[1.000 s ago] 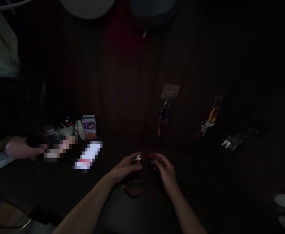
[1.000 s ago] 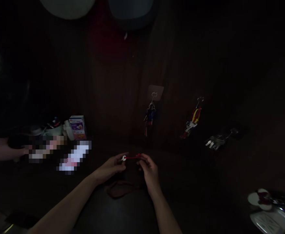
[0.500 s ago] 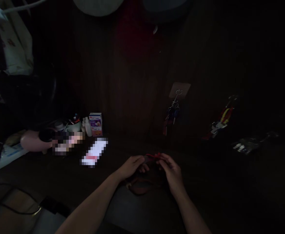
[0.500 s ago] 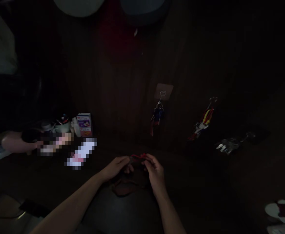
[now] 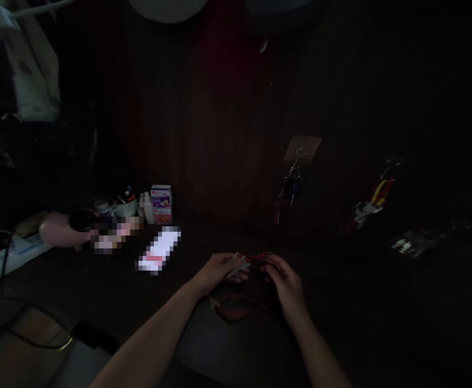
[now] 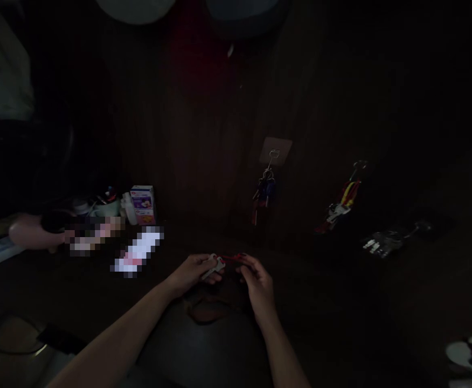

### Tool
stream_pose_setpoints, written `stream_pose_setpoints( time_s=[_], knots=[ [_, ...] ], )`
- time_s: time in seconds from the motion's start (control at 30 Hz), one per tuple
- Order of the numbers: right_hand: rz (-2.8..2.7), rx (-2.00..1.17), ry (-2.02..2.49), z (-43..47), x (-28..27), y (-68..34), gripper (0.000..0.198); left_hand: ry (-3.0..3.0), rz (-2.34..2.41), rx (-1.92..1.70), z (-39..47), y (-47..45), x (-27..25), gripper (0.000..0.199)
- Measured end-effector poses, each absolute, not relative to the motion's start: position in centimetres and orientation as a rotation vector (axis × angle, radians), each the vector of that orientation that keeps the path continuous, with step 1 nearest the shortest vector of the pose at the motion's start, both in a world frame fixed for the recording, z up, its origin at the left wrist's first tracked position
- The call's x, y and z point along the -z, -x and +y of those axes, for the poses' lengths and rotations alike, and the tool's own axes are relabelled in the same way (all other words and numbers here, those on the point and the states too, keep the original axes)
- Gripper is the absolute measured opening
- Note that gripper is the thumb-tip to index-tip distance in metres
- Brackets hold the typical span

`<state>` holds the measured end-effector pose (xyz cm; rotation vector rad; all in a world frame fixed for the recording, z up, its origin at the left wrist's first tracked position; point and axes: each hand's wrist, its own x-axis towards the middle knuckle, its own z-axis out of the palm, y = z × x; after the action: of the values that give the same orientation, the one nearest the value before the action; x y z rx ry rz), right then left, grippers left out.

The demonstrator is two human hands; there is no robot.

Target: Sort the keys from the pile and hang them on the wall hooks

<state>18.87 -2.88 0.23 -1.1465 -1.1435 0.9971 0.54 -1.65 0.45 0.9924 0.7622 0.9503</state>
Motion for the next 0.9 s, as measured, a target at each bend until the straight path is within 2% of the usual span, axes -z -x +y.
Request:
stream_pose_setpoints(
  time_s=[0.2, 0.43, 0.7, 0.9],
  knots=[
    [-1.149, -0.971, 1.155, -2.81, -0.13, -18.88, 0.034, -0.828, 0.669, -0.889, -1.69, -0.14, -0.81, 0.030],
    [-1.142, -0.908, 1.142, -2.81, -0.10, -19.03, 0.041, -0.695, 0.501, -0.847, -1.30, 0.15, -0.43, 0.043],
    [-1.173, -0.852, 1.126, -2.85, -0.15, -19.04, 0.041, -0.664, 0.483, -0.810, -1.25, 0.24, -0.82, 0.051],
    [-1.274, -0.560, 1.157, -3.29, 0.07, -19.19, 0.030, -0.725, 0.528, -0.836, -1.32, 0.04, -0.60, 0.045]
  ],
)
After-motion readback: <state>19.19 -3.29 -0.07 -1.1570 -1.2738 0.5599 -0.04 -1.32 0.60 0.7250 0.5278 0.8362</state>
